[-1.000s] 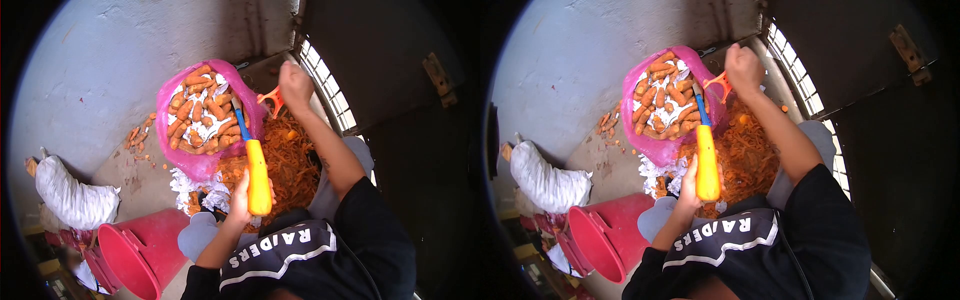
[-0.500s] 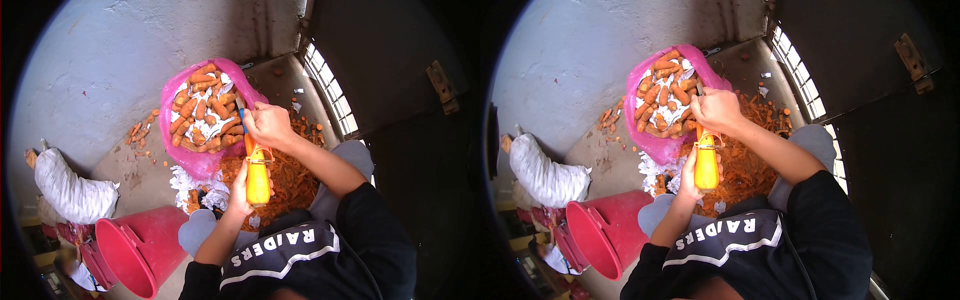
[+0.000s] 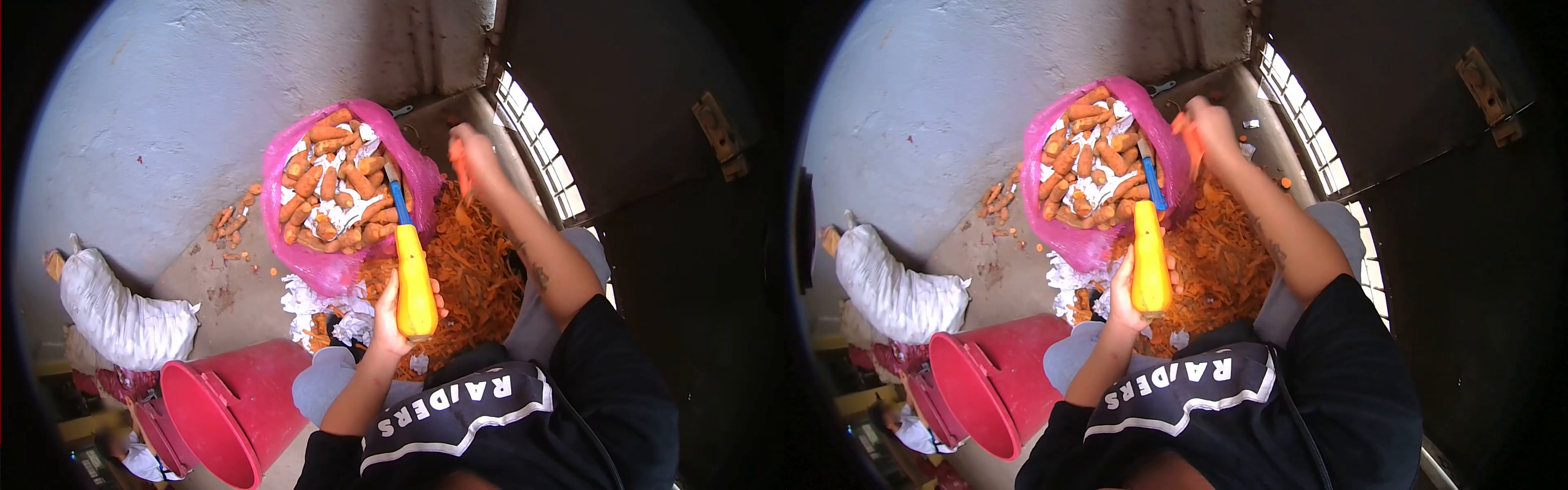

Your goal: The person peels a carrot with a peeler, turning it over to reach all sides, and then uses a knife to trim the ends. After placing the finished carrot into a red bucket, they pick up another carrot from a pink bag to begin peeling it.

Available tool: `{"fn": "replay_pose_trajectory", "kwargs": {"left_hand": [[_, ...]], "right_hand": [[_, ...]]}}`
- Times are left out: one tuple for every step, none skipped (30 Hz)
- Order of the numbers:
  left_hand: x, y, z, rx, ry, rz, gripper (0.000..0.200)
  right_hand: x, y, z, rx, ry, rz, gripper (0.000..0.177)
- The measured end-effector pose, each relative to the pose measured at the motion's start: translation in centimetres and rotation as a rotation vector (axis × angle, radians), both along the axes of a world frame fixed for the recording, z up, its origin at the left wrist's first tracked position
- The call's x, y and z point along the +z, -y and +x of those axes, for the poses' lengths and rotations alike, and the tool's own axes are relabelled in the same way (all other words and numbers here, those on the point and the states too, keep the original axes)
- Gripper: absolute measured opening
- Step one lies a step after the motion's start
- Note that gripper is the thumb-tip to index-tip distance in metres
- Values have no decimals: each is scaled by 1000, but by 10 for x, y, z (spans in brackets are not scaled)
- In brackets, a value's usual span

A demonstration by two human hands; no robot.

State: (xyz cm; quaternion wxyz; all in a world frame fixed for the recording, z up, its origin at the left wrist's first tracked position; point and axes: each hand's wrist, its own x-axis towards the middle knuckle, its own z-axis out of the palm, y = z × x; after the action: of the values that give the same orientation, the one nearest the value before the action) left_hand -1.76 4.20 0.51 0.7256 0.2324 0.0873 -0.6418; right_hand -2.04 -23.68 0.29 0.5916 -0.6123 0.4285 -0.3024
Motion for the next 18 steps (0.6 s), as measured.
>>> {"fn": "replay_pose_trajectory", "kwargs": {"left_hand": [[2,2,1,1,-28,-30,44],[1,2,2,-3,-8,-22,45],[-1,2,3,-6,10,-14,45],[-3,3,2,-12,27,-6,45],[-6,3,1,-25,38,11,46],[-7,5,1,-39,52,26,47],[-8,7,0,-53,68,37,47],[-7,8,-1,-59,75,48,48],[-7,8,-3,-64,83,59,48],[-6,8,-4,-69,90,71,48],[-6,8,-4,-71,102,81,49],[-6,7,-4,-72,113,91,49],[-6,6,-4,-73,123,102,49],[-7,6,-3,-71,131,125,49],[-7,5,-2,-69,139,148,49],[-8,4,-1,-68,147,172,49],[-8,2,-1,-83,145,161,48],[-7,-1,-2,-99,144,149,48]], "right_hand": [[-2,-10,3,120,-127,-83,48],[32,-40,-4,134,-278,-480,48],[28,-50,-5,207,-195,-718,44],[30,-58,-6,281,-236,-768,44],[32,-66,-7,352,-277,-815,43],[31,-73,-8,369,-307,-853,43],[32,-77,-9,384,-335,-896,42],[33,-80,-10,393,-297,-956,41],[32,-82,-10,366,-290,-979,41],[28,-84,-9,340,-282,-1001,41],[25,-85,-8,315,-275,-1022,41],[22,-86,-8,295,-276,-1022,40],[20,-87,-8,274,-274,-1026,40],[17,-87,-6,253,-270,-1029,40],[15,-87,-5,232,-267,-1033,39],[13,-86,-4,187,-250,-1046,39],[11,-82,-2,141,-233,-1062,39],[11,-75,1,95,-215,-1078,38]]}}
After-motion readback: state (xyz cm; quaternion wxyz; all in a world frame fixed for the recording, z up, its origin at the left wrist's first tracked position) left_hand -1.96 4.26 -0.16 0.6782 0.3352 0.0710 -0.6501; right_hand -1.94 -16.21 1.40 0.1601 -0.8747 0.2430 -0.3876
